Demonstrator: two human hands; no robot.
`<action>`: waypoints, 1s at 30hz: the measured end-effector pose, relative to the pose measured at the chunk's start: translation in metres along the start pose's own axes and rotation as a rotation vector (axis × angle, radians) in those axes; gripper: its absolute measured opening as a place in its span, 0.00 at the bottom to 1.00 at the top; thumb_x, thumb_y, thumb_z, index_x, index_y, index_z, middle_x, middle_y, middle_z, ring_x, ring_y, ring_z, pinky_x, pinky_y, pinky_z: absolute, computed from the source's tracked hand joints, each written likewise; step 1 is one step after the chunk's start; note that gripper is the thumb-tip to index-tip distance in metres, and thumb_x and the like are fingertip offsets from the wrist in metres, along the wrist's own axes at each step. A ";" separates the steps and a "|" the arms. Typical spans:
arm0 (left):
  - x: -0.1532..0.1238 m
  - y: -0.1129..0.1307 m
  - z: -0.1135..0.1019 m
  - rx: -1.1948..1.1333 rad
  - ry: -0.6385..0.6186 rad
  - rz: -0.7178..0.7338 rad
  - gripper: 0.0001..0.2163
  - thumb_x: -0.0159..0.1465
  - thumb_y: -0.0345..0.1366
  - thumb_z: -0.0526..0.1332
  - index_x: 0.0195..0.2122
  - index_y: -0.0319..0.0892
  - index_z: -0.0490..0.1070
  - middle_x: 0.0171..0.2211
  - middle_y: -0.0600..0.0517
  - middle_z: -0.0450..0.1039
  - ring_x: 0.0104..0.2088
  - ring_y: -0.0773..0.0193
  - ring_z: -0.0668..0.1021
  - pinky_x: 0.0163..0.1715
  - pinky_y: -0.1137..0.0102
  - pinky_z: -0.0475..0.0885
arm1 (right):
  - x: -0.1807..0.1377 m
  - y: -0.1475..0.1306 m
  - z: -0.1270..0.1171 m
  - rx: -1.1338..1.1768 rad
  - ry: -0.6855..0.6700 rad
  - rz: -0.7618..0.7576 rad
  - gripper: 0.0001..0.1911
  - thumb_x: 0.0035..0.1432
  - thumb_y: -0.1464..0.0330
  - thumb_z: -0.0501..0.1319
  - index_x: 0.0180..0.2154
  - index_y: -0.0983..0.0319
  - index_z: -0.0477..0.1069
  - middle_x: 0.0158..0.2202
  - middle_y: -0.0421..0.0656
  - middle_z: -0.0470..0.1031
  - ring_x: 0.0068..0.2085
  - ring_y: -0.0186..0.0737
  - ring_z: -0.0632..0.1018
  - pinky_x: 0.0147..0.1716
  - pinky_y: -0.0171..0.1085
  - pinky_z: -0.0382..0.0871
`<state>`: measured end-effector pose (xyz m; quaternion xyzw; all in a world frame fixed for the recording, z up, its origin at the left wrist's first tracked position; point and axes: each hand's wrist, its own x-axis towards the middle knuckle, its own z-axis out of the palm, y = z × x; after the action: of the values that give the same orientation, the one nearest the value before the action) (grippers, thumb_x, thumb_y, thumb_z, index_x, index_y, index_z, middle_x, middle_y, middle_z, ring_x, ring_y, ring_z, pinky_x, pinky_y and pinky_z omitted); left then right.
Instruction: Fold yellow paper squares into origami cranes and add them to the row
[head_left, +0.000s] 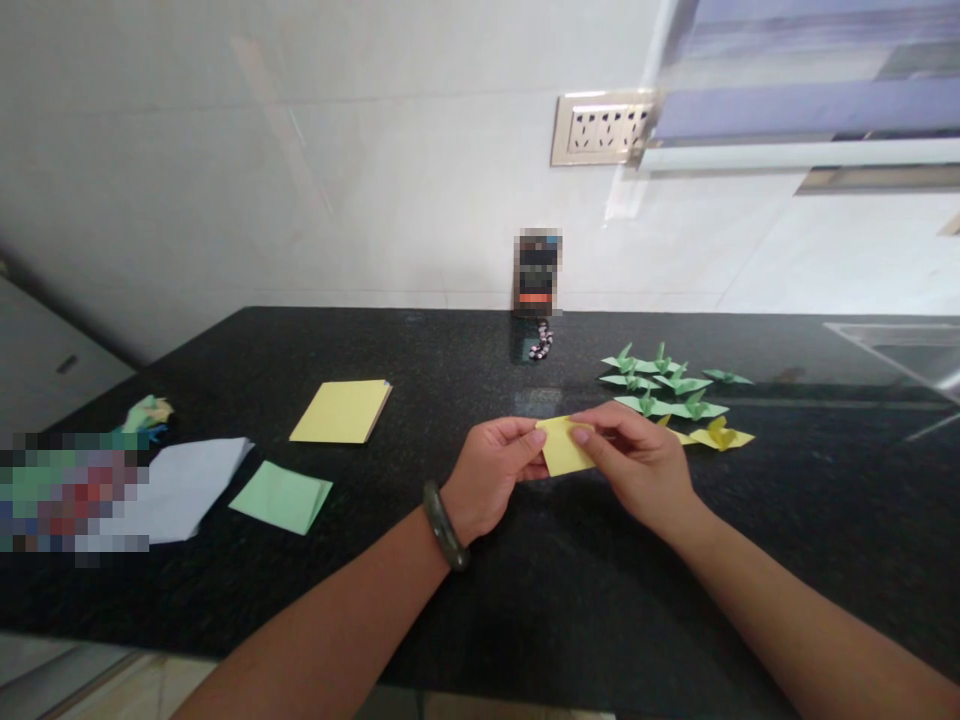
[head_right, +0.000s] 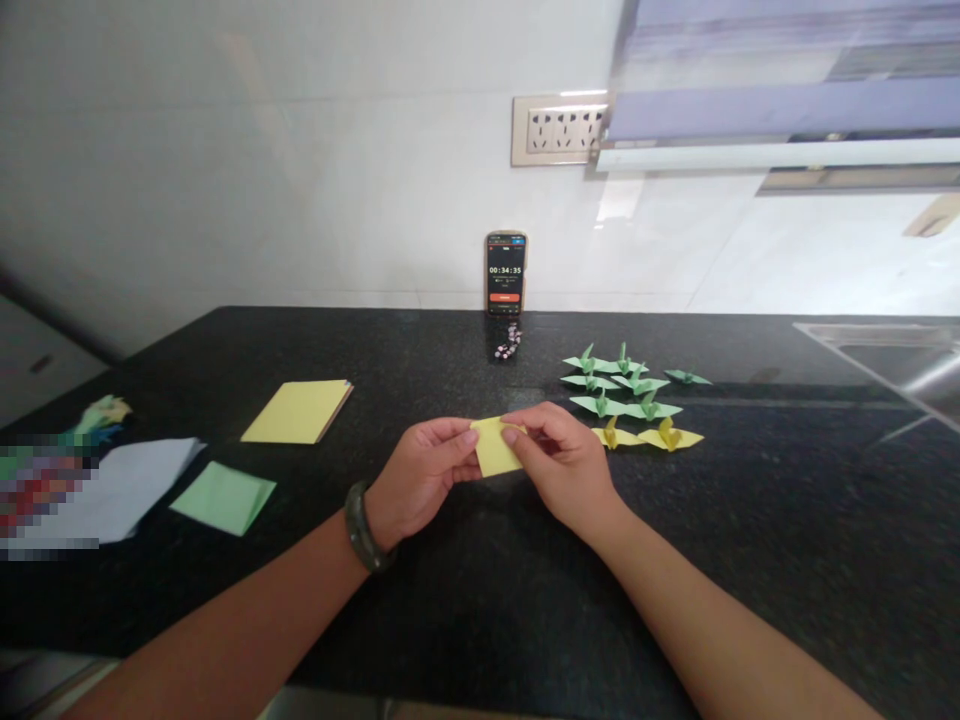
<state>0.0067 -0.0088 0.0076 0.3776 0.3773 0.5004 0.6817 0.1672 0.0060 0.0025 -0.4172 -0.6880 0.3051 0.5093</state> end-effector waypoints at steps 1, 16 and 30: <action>0.000 0.000 -0.001 0.006 -0.001 -0.001 0.10 0.53 0.36 0.64 0.32 0.34 0.74 0.25 0.48 0.75 0.26 0.67 0.76 0.31 0.70 0.70 | 0.001 0.000 -0.002 -0.032 -0.014 -0.064 0.05 0.53 0.68 0.60 0.33 0.59 0.74 0.28 0.41 0.71 0.29 0.35 0.72 0.27 0.34 0.66; 0.000 0.008 -0.003 -0.006 -0.057 -0.028 0.11 0.52 0.36 0.64 0.32 0.33 0.74 0.25 0.47 0.75 0.25 0.66 0.76 0.29 0.70 0.70 | 0.012 0.001 -0.019 -0.168 -0.267 -0.456 0.18 0.53 0.79 0.55 0.40 0.54 0.75 0.29 0.40 0.66 0.27 0.31 0.70 0.24 0.31 0.63; 0.002 0.005 -0.003 0.059 -0.016 0.038 0.11 0.49 0.33 0.66 0.33 0.33 0.74 0.24 0.50 0.75 0.25 0.68 0.75 0.29 0.72 0.69 | 0.002 0.009 -0.005 -0.125 -0.148 -0.098 0.08 0.54 0.69 0.60 0.38 0.60 0.69 0.23 0.36 0.64 0.22 0.30 0.67 0.20 0.31 0.61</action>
<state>0.0024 -0.0055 0.0107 0.4083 0.3793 0.4989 0.6637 0.1739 0.0118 -0.0023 -0.3902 -0.7612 0.2663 0.4443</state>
